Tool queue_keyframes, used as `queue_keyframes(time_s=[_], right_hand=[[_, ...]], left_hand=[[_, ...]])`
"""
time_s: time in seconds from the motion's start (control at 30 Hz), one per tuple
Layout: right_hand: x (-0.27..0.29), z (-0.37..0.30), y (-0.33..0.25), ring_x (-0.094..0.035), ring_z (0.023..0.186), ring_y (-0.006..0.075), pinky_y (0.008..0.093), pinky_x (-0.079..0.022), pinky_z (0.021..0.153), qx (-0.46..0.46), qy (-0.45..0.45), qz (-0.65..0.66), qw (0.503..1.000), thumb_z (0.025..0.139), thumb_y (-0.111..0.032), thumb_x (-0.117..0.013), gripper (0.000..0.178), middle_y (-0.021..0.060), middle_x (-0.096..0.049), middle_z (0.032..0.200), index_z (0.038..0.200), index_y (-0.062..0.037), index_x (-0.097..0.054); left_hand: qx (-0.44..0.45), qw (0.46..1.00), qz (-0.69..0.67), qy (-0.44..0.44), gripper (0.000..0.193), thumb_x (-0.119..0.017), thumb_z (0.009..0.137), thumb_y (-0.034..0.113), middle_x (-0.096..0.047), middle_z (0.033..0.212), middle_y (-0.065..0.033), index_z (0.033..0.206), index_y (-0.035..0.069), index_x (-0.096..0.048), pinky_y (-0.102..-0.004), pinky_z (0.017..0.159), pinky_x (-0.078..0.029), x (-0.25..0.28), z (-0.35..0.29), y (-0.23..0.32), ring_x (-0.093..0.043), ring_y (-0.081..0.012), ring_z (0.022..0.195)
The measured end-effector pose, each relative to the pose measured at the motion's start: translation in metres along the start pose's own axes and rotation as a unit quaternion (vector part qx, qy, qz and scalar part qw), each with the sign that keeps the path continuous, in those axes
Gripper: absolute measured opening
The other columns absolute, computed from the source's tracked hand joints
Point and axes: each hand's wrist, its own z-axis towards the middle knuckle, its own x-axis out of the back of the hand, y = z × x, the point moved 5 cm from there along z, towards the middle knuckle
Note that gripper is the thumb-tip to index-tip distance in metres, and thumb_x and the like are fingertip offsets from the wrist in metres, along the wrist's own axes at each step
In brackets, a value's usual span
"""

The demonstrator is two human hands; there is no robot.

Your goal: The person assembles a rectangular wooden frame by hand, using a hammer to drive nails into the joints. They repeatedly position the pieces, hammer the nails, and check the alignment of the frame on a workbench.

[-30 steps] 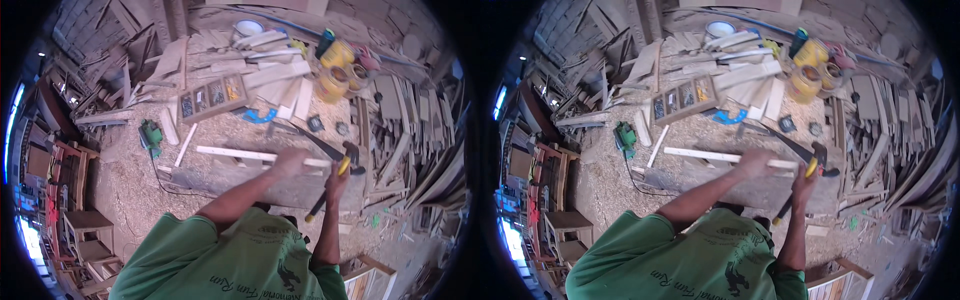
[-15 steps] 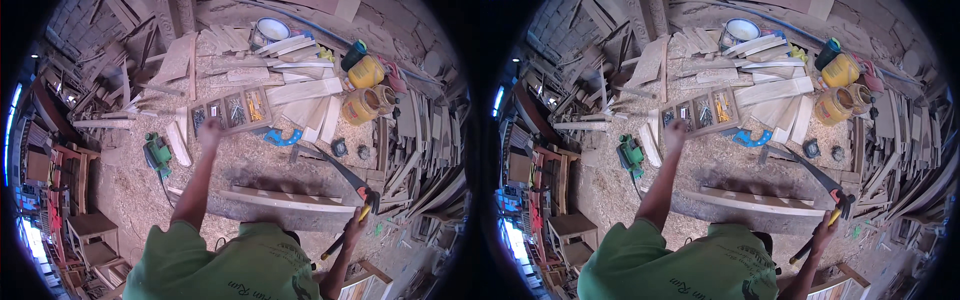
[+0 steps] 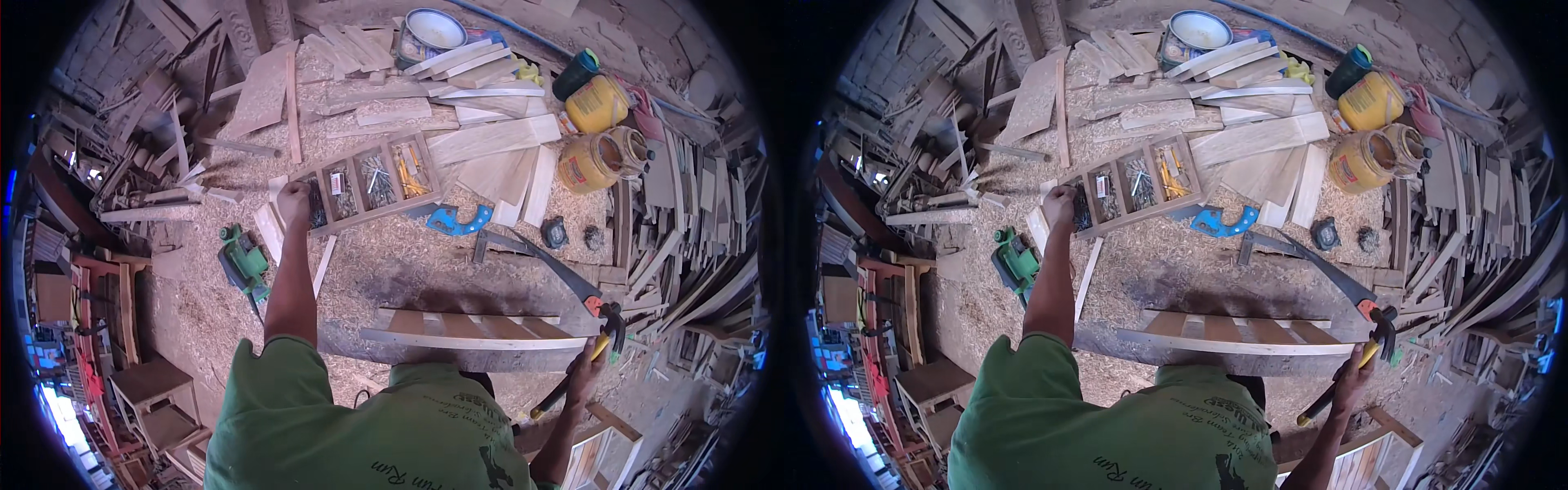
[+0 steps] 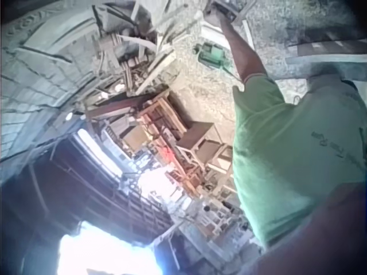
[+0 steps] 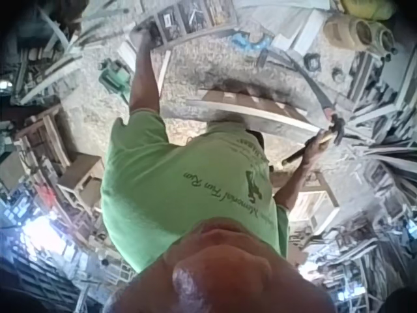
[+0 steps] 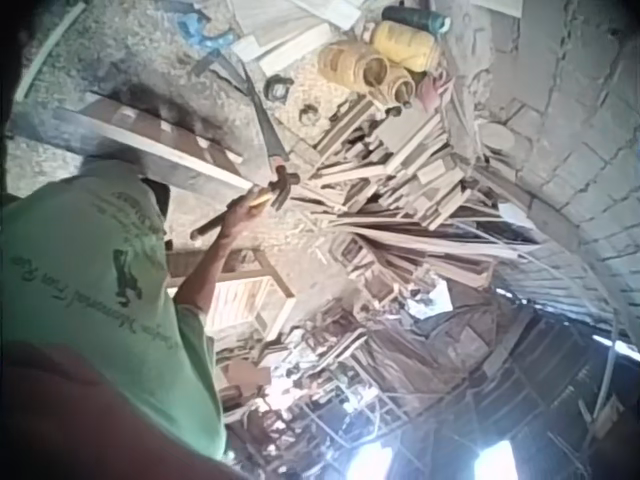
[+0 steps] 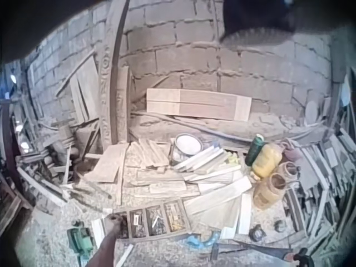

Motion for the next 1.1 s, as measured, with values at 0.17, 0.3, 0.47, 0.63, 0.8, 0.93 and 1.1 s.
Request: queue_keyframes(time_s=[0.17,0.3,0.47,0.63,0.8,0.93,1.1], right_hand=[[0.001,0.002,0.01,-0.043,0.046,0.0048,0.0251,-0.037,0.044,0.006,0.0,0.03,1.0,0.117,-0.043,-0.06,0.035,-0.0061,-0.044,0.063,0.124,-0.0091,-0.059],[0.008,-0.002,0.017,-0.043,0.047,0.0046,0.0251,-0.036,0.043,0.01,0.01,0.035,0.999,0.116,-0.043,-0.061,0.036,-0.0065,-0.044,0.063,0.124,-0.0086,-0.059],[0.009,0.014,0.051,-0.04,0.05,0.0034,0.0258,-0.032,0.045,-0.027,0.0,0.073,0.997,0.113,-0.045,-0.067,0.032,-0.0097,-0.044,0.066,0.12,-0.015,-0.061],[0.012,0.008,0.022,-0.045,0.054,0.0048,0.0283,-0.036,0.048,-0.008,0.0,0.077,0.997,0.113,-0.04,-0.069,0.032,-0.0066,-0.051,0.07,0.111,-0.0079,-0.064],[0.012,0.014,0.034,-0.046,0.062,0.008,0.0327,-0.039,0.055,0.036,-0.012,0.086,0.996,0.113,-0.038,-0.069,0.035,-0.0017,-0.052,0.074,0.11,-0.0031,-0.065],[0.014,0.017,0.034,-0.047,0.065,0.0116,0.0362,-0.042,0.058,0.187,0.031,0.061,0.98,0.115,-0.033,-0.066,0.034,0.0016,-0.053,0.074,0.114,0.0007,-0.063],[0.013,0.021,0.028,-0.05,0.068,0.0253,0.0456,-0.046,0.066,0.148,-0.015,0.077,0.986,0.114,-0.028,-0.065,0.033,0.0158,-0.058,0.076,0.12,0.004,-0.061]], left_hand=[[0.034,0.996,-0.079,-0.01,0.004,-0.073,0.093,0.006,-0.078,0.091,-0.0096,0.092,0.004,-0.069,-0.029,0.073,-0.055,0.018,0.022,-0.006,-0.07,-0.0148,0.081],[0.045,0.978,-0.203,-0.035,0.021,-0.08,0.093,0.007,-0.08,0.092,-0.0121,0.088,0.008,-0.06,-0.0345,0.068,-0.06,0.006,-0.013,0.064,-0.076,-0.0195,0.079],[-0.034,0.979,-0.187,-0.08,0.017,-0.073,0.103,0.021,-0.068,0.086,-0.0024,0.094,0.009,-0.066,-0.0326,0.067,-0.046,0.044,-0.07,0.111,-0.057,-0.0107,0.076],[-0.033,0.954,-0.243,-0.172,0.017,-0.071,0.108,0.017,-0.069,0.095,-0.0014,0.121,0.007,-0.072,-0.0262,0.072,-0.054,0.006,-0.212,0.219,-0.064,-0.0093,0.081],[0.05,0.921,-0.316,-0.225,0.026,-0.08,0.103,0.012,-0.078,0.104,-0.0034,0.127,0.004,-0.078,-0.0273,0.082,-0.064,-0.039,-0.348,0.248,-0.073,-0.012,0.088],[0.064,0.903,-0.327,-0.271,0.011,-0.077,0.106,0.013,-0.079,0.097,-0.0022,0.114,0.006,-0.08,-0.0251,0.072,-0.06,-0.075,-0.453,0.271,-0.072,-0.0091,0.082],[-0.083,0.919,-0.211,-0.323,0.012,-0.071,0.11,0.013,-0.079,0.101,-0.0046,0.118,0.005,-0.076,-0.0287,0.08,-0.059,-0.108,-0.547,0.285,-0.074,-0.0113,0.087]])
